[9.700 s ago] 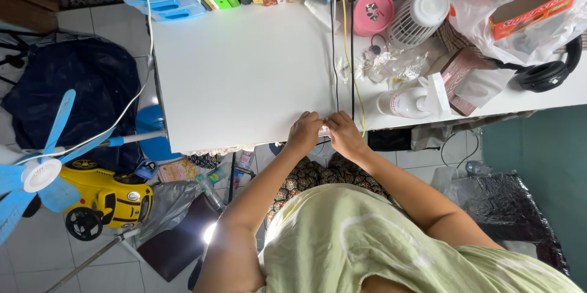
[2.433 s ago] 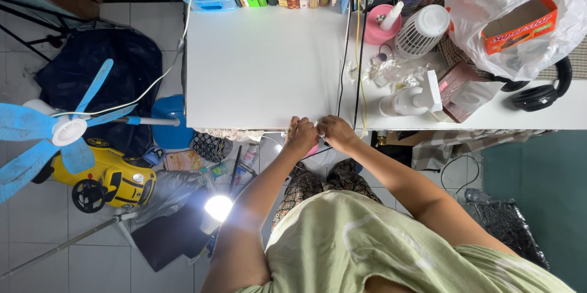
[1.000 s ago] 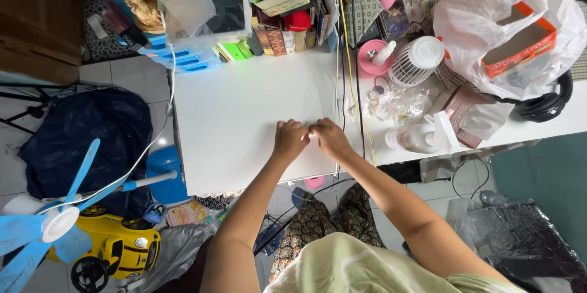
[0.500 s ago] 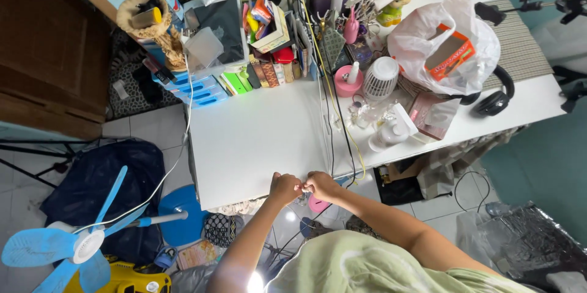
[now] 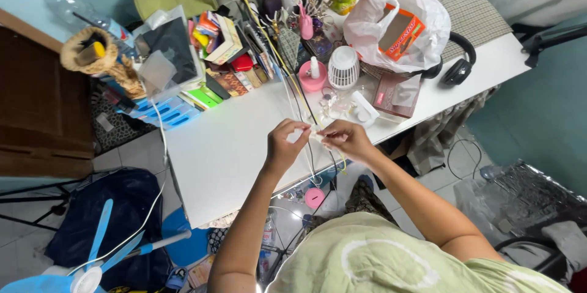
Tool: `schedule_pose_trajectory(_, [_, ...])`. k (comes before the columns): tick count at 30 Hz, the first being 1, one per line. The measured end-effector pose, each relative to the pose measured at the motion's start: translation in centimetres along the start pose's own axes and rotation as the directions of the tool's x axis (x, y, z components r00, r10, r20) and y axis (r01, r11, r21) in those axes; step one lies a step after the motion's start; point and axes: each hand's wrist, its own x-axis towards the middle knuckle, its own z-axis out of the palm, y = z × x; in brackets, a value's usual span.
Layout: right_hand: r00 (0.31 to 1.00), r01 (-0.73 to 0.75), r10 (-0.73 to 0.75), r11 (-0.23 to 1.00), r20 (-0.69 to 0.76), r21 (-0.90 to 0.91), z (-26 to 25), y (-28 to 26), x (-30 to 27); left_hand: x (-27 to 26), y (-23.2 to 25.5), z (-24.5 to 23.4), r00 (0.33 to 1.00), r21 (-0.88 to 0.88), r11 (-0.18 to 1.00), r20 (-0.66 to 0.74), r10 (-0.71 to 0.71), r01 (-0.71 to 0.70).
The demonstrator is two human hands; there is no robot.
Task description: Cleaning a small whiteboard and organizing items on a cluttered desk.
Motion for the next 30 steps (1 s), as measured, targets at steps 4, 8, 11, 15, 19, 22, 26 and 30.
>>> schedule_pose_trajectory(4, [0.983, 0.097, -0.108, 0.992, -0.15, -0.079, -5.5, -3.9, 0.1, 4.7, 3.3, 3.4, 0.998, -0.101, 0.994, 0.057, 0.039, -0.033])
schedule_pose_trajectory(8, [0.911, 0.214, -0.281, 0.948, -0.303, -0.235, -10.5, -5.0, 0.8, 8.5, 3.5, 8.1, 0.98, -0.15, 0.979, 0.122, 0.16, -0.141])
schedule_pose_trajectory(11, [0.858, 0.212, -0.378, 0.878, -0.349, -0.429, -14.0, -5.6, 1.8, 11.2, 2.6, 11.8, 0.971, -0.161, 0.976, 0.164, 0.171, -0.145])
schedule_pose_trajectory(15, [0.792, 0.216, -0.515, 0.738, -0.328, -0.639, -17.8, -5.8, 3.5, 14.5, 1.8, 15.8, 0.968, -0.153, 0.983, 0.21, 0.135, -0.103])
schedule_pose_trajectory(19, [0.776, 0.218, -0.567, 0.653, -0.277, -0.725, -21.0, -5.8, 6.2, 17.3, 0.1, 19.2, 0.968, -0.138, 0.98, 0.187, 0.169, -0.145])
schedule_pose_trajectory(22, [0.773, 0.24, -0.594, 0.597, -0.221, -0.766, -22.7, -5.4, 8.8, 18.9, -0.7, 20.1, 0.971, -0.166, 0.984, 0.219, 0.095, -0.059])
schedule_pose_trajectory(26, [0.776, 0.273, -0.613, 0.542, -0.151, -0.795, -23.6, -5.5, 11.4, 19.8, -2.3, 19.8, 0.973, -0.107, 0.988, 0.19, 0.131, -0.112])
schedule_pose_trajectory(30, [0.764, 0.32, -0.637, 0.514, -0.104, -0.796, -23.5, -6.1, 11.5, 19.4, -1.6, 17.8, 0.981, -0.076, 0.993, 0.161, 0.104, -0.093])
